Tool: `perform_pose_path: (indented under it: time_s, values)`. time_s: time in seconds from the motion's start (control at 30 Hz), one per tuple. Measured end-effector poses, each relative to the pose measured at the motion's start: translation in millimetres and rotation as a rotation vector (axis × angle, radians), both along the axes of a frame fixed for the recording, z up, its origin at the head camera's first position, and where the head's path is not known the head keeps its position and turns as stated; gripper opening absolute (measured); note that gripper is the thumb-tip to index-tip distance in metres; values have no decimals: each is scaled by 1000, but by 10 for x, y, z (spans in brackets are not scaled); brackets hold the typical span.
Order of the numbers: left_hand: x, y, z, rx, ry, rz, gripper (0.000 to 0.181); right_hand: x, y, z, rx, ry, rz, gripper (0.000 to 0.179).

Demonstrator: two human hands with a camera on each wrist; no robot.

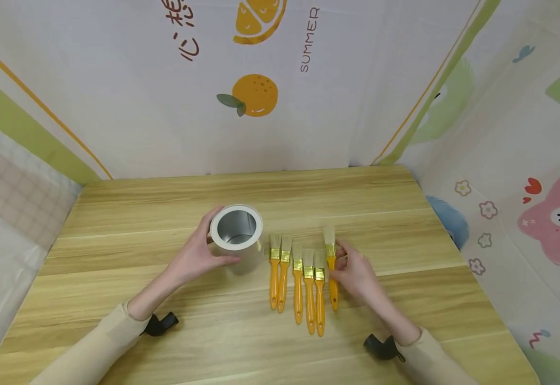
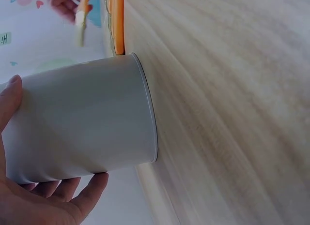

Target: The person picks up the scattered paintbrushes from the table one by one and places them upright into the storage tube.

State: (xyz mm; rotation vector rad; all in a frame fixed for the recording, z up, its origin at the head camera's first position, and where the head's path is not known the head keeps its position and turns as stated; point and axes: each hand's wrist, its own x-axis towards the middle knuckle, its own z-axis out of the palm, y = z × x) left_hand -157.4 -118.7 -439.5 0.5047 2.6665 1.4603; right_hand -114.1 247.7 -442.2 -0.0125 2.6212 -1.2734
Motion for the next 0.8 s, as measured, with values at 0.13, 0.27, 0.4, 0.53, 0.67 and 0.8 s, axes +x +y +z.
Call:
perform_pose_path:
  time_s: [0.13, 0.27, 0.4, 0.53, 0.67, 0.8]
  values:
    - [32, -21, 9, 21, 4, -9, 119, -76, -23, 144, -97, 22, -6, 76]
    - [66, -35, 11, 22, 12, -17, 118, -159, -77, 338, -151, 87, -5, 71]
    - [99, -44, 22, 18, 9, -32, 119, -237, -195, 571, -215, 160, -17, 68]
    - [128, -59, 26, 17, 7, -42, 120, -329, -378, 782, -307, 230, -18, 64]
    - [151, -73, 17, 28, 19, -50, 119, -432, -628, 938, -448, 290, 19, 59]
    - [166, -77, 0, 48, 35, -73, 117, -516, -895, 1018, -563, 348, 73, 50]
